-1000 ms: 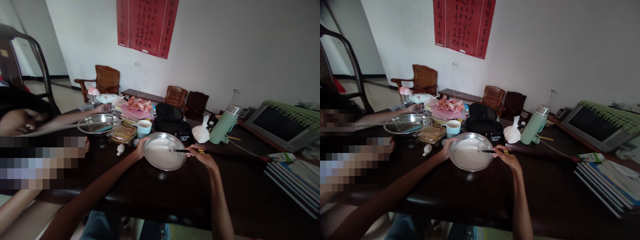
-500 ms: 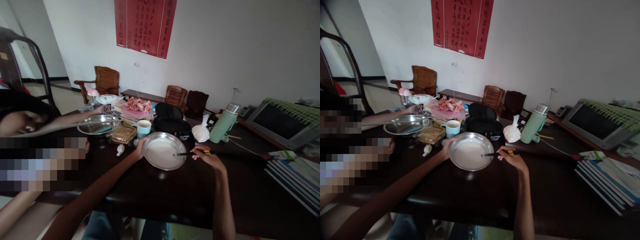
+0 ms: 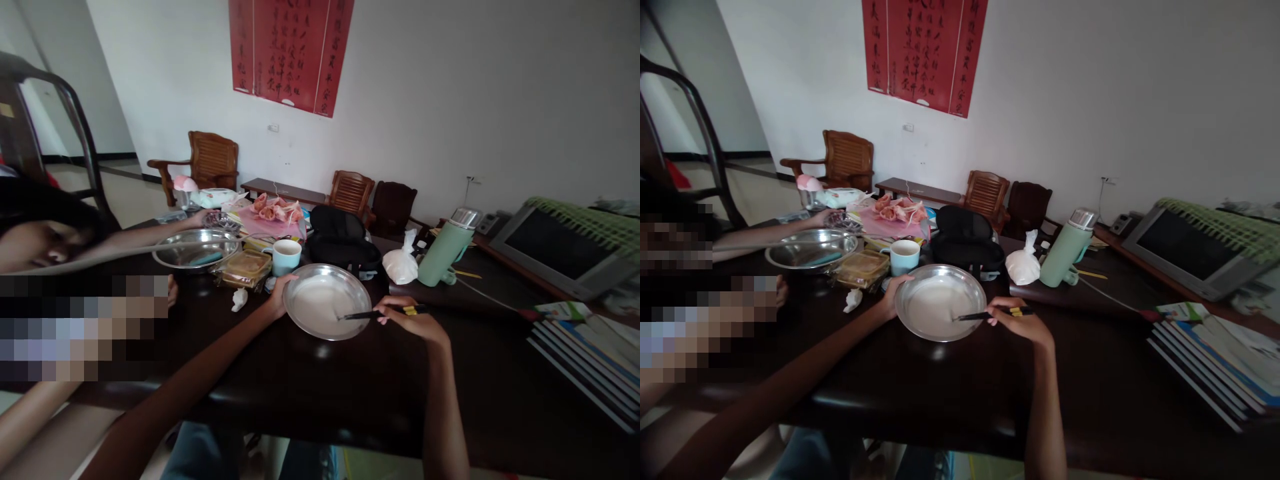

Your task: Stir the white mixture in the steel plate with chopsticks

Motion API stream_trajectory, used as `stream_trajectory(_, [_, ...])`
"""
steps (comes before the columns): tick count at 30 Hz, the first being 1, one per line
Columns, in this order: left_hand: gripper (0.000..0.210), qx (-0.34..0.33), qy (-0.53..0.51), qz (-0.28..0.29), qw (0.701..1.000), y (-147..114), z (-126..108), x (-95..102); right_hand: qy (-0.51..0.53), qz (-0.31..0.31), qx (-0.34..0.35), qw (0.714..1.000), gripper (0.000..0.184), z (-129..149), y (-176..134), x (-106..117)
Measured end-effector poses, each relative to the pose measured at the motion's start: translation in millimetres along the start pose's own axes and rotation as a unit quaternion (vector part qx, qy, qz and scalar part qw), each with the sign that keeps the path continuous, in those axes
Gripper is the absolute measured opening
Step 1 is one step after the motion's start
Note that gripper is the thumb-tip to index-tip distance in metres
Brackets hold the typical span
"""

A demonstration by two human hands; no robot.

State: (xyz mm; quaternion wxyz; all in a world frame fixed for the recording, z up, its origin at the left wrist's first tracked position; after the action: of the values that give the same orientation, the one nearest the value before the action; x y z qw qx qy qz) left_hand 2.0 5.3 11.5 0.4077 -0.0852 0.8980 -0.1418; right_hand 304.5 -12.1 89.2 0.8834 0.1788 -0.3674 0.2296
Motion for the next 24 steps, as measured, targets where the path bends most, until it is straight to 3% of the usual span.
stream_trajectory(3, [0.012,-0.002,0.000,0.001,1.000,-3,-1,-1.7,0.007,0.021,0.036,0.999,0.027,11,8,-19])
stream_trajectory(5, [0.016,-0.005,0.000,-0.003,1.000,-4,-1,-2.2,-0.003,-0.011,0.042,0.999,0.026,13,13,-23])
stream_trajectory(9, [0.013,-0.003,0.005,-0.007,1.000,-4,-1,-1.2,-0.034,-0.064,-0.002,0.997,0.029,2,6,-3])
stream_trajectory(11, [0.012,-0.003,0.006,-0.008,1.000,-3,0,0.0,-0.024,-0.037,-0.009,0.999,0.031,0,1,3])
stream_trajectory(14, [0.013,-0.006,0.004,-0.008,1.000,-1,0,1.1,0.005,0.024,0.012,1.000,0.031,8,2,-7])
stream_trajectory(17, [0.009,-0.005,0.006,0.003,1.000,-1,0,1.0,-0.004,-0.003,0.041,0.999,0.026,14,10,-17])
stream_trajectory(20, [0.008,-0.008,0.007,0.009,1.000,-1,0,1.5,-0.037,-0.050,0.031,0.998,0.027,9,8,-8])
stream_trajectory(24, [0.005,-0.006,0.007,0.002,1.000,0,1,2.9,-0.022,-0.014,0.006,1.000,0.029,3,-1,3])
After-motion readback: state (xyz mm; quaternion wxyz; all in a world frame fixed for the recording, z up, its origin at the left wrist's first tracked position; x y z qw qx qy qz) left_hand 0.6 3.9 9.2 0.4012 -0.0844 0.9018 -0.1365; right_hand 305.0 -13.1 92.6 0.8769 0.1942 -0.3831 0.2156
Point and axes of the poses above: each hand's wrist, its own y-axis towards the middle knuckle, its own x-axis out of the back of the hand, z = x × y, the point moved 4 cm from there along y, towards the middle knuckle, and after that the axes turned 6 degrees about -y, right-handed, at the moved point
